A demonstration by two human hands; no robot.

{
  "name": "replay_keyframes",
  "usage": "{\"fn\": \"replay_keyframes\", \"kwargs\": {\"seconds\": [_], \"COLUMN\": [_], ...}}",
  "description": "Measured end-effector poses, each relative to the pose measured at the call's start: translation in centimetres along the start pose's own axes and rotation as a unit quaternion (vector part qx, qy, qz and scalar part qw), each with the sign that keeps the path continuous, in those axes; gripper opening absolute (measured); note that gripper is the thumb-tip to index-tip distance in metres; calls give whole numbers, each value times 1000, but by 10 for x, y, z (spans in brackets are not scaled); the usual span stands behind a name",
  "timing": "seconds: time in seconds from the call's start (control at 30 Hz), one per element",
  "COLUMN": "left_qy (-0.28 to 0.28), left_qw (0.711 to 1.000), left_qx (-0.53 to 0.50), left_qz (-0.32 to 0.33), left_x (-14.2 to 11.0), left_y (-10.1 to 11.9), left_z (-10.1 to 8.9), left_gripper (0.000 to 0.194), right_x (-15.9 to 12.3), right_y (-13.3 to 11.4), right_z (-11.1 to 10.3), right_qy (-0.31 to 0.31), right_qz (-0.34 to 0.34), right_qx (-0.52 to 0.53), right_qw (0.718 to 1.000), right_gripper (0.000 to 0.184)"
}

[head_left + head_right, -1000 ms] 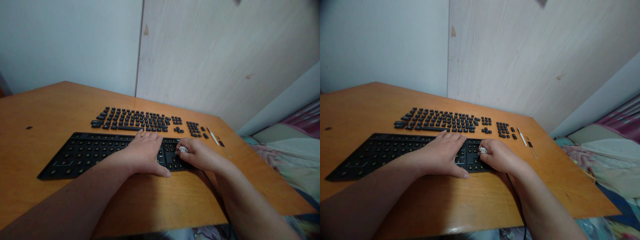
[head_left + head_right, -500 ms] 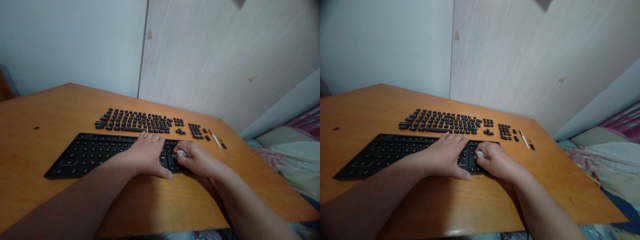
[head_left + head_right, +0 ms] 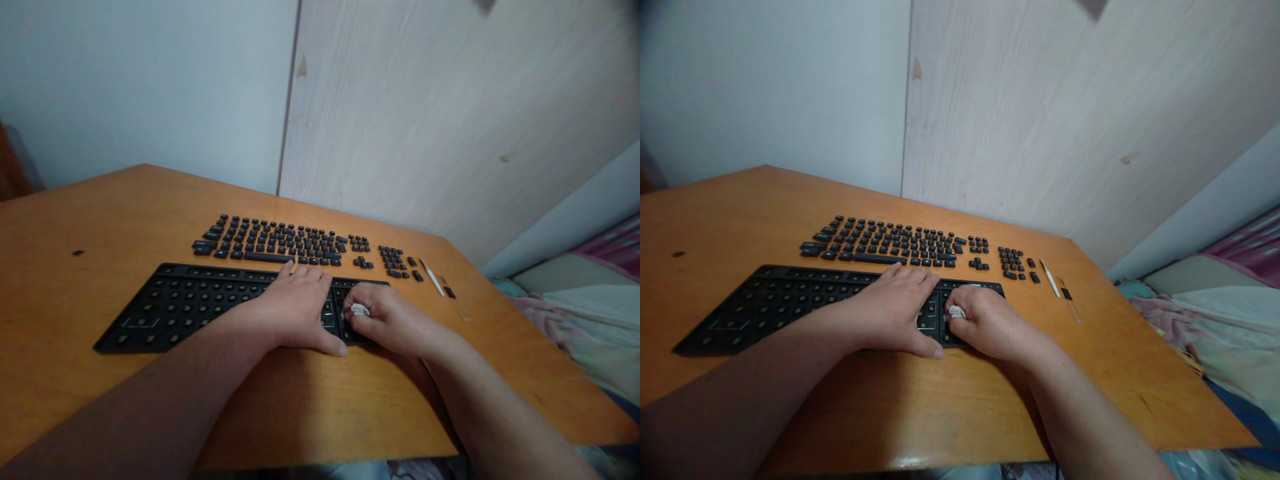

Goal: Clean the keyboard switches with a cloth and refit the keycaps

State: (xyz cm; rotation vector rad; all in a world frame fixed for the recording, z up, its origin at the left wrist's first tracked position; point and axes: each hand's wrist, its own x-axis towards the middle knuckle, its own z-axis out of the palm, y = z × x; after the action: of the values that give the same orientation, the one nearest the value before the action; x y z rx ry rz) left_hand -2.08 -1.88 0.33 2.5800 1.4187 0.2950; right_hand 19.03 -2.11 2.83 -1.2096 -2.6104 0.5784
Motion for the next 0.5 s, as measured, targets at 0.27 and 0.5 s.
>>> {"fn": "replay_keyframes", "kwargs": {"seconds": [0.27, 0.5], "left_qy": [-5, -1], "left_qw": [1000, 1000], "left_qx": [4, 0], "left_qz": [2, 4], "left_x": [-1, 0], "left_y": [2, 0], "left_z": [-3, -1], "left_gripper": [110, 111], "right_x": [-1, 3], "right_y": [1, 0], "right_z": [2, 4], "right_qy": [-8, 14], "right_qz": [-6, -6], "right_qx": [22, 1], "right_qw": [1000, 1000], "right_gripper": [18, 16]}}
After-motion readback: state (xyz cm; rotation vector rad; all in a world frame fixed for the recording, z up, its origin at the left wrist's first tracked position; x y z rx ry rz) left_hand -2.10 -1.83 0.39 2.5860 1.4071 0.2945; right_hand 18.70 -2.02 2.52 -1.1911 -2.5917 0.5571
